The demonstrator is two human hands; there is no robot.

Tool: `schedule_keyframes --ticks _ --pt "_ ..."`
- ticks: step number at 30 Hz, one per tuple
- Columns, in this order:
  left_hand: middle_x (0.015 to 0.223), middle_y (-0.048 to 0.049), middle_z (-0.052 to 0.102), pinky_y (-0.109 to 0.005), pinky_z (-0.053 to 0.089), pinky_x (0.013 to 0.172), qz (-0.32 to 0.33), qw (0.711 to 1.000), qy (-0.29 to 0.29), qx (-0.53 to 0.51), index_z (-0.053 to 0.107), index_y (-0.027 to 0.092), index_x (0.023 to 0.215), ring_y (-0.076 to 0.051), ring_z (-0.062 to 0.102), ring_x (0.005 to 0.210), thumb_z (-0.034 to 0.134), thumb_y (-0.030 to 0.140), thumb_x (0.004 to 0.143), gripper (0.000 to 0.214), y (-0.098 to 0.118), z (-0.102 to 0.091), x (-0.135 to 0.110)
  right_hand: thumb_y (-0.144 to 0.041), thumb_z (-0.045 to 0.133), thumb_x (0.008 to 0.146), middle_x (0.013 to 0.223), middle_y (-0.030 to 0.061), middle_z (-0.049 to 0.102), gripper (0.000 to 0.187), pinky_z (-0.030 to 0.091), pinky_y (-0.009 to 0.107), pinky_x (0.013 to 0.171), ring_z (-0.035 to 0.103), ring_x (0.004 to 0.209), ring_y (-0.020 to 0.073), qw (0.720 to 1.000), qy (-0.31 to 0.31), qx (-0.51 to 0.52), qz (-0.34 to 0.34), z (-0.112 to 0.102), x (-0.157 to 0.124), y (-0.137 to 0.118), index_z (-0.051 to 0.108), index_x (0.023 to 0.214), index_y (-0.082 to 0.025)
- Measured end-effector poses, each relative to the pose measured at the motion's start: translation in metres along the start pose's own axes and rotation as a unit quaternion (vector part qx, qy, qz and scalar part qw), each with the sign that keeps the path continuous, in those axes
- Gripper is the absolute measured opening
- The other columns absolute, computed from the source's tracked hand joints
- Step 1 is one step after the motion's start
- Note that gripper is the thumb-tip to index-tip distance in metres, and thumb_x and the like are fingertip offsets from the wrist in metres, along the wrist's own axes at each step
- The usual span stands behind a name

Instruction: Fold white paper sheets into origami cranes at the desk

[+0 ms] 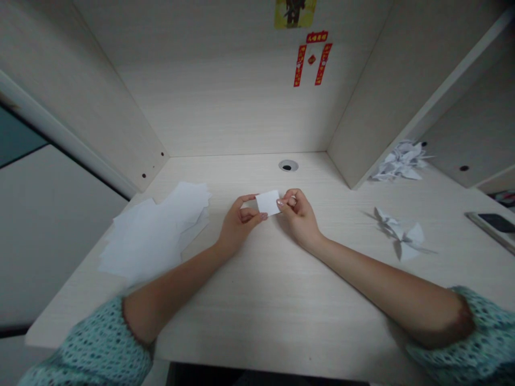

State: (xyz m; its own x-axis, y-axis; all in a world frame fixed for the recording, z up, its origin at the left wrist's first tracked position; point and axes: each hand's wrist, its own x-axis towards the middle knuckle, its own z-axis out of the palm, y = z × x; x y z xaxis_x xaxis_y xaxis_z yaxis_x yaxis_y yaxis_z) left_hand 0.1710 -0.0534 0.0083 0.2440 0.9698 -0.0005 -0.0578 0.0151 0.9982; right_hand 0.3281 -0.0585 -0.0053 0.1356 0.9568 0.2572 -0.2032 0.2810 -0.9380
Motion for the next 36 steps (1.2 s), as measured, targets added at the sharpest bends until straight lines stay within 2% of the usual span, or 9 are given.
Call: schedule_keyframes --ticks 4,7,9,12,15,18,24,29,36 --pt "0.074 0.0004 0.069 -0.023 0.046 0.071 0.013 1.000 -0.020 0.003 0.048 0.020 0.123 -0.013 0.064 0.071 0.071 0.034 0.070 0.060 0.004 0.001 -0.003 -0.033 0.047 0.088 0.073 -0.0015 0.050 0.010 0.036 0.028 0.061 0.047 0.065 0.0153 0.990 -0.035 -0.126 -0.061 -0.003 -0.004 -0.002 0.046 0.095 -0.025" --pt "0.074 0.0008 0.068 -0.022 0.045 0.069 0.027 0.999 -0.029 0.000 0.047 0.019 0.124 -0.012 0.062 0.071 0.066 0.035 0.075 0.055 0.005 0.001 -0.004 -0.028 0.041 0.091 0.080 0.0015 0.053 0.011 0.036 0.029 0.064 0.049 0.070 0.0168 0.965 -0.071 -0.240 -0.082 -0.003 -0.008 -0.007 0.049 0.097 -0.025" --pt "0.075 0.0009 0.068 -0.022 0.046 0.068 0.030 0.999 -0.037 0.000 0.046 0.019 0.125 -0.011 0.062 0.070 0.067 0.033 0.074 0.057 0.003 0.000 -0.002 -0.027 0.041 0.091 0.084 0.0027 0.054 0.012 0.038 0.030 0.067 0.051 0.074 0.0174 0.956 -0.090 -0.263 -0.089 -0.002 -0.009 -0.009 0.051 0.096 -0.024" --pt "0.074 0.0013 0.067 -0.021 0.047 0.067 0.035 0.999 -0.022 -0.008 0.046 0.020 0.124 -0.011 0.063 0.069 0.069 0.029 0.072 0.058 0.000 -0.002 0.000 -0.029 0.045 0.089 0.085 0.0022 0.054 0.014 0.040 0.029 0.068 0.052 0.075 0.0166 0.966 -0.088 -0.228 -0.080 -0.002 -0.008 -0.007 0.048 0.102 -0.024" --pt "0.075 0.0019 0.067 -0.022 0.050 0.067 0.037 0.999 0.021 -0.029 0.045 0.022 0.123 -0.011 0.064 0.068 0.072 0.028 0.070 0.059 -0.002 -0.003 0.002 -0.030 0.054 0.085 0.079 -0.0012 0.051 0.025 0.041 0.027 0.065 0.051 0.069 0.0142 0.978 -0.081 -0.183 -0.061 -0.003 -0.006 -0.002 0.047 0.108 -0.024" --pt "0.080 0.0018 0.066 -0.024 0.053 0.068 0.047 0.997 0.044 -0.040 0.043 0.024 0.123 -0.012 0.065 0.068 0.073 0.027 0.068 0.063 -0.003 -0.003 0.002 -0.031 0.058 0.082 0.072 -0.0028 0.052 0.023 0.040 0.025 0.062 0.050 0.065 0.0127 0.983 -0.095 -0.152 -0.030 -0.003 -0.005 0.001 0.054 0.104 -0.023" --pt "0.101 -0.0029 0.064 -0.027 0.054 0.075 0.054 0.998 -0.007 -0.005 0.055 0.025 0.120 -0.013 0.066 0.078 0.069 0.027 0.072 0.050 -0.004 -0.003 0.001 -0.032 0.057 0.082 0.090 0.0045 0.067 0.019 0.042 0.031 0.076 0.058 0.083 0.0174 0.983 -0.076 -0.165 -0.035 -0.005 0.000 0.000 0.069 0.092 -0.021" --pt "0.113 -0.0037 0.062 -0.026 0.051 0.079 0.058 0.997 -0.044 0.031 0.055 0.025 0.125 -0.013 0.065 0.082 0.064 0.024 0.075 0.050 -0.007 -0.005 0.001 -0.036 0.052 0.085 0.084 0.0038 0.064 0.023 0.043 0.030 0.070 0.056 0.075 0.0164 0.984 -0.079 -0.158 -0.020 -0.007 0.002 0.000 0.067 0.095 -0.021" --pt "0.107 -0.0049 0.067 -0.029 0.048 0.081 0.049 0.996 -0.053 0.053 0.052 0.024 0.128 -0.018 0.065 0.091 0.064 0.027 0.076 0.053 -0.007 -0.005 0.001 -0.037 0.053 0.085 0.084 0.0032 0.064 0.022 0.043 0.030 0.071 0.056 0.075 0.0165 0.988 -0.088 -0.124 0.003 -0.008 0.004 0.003 0.065 0.093 -0.021"
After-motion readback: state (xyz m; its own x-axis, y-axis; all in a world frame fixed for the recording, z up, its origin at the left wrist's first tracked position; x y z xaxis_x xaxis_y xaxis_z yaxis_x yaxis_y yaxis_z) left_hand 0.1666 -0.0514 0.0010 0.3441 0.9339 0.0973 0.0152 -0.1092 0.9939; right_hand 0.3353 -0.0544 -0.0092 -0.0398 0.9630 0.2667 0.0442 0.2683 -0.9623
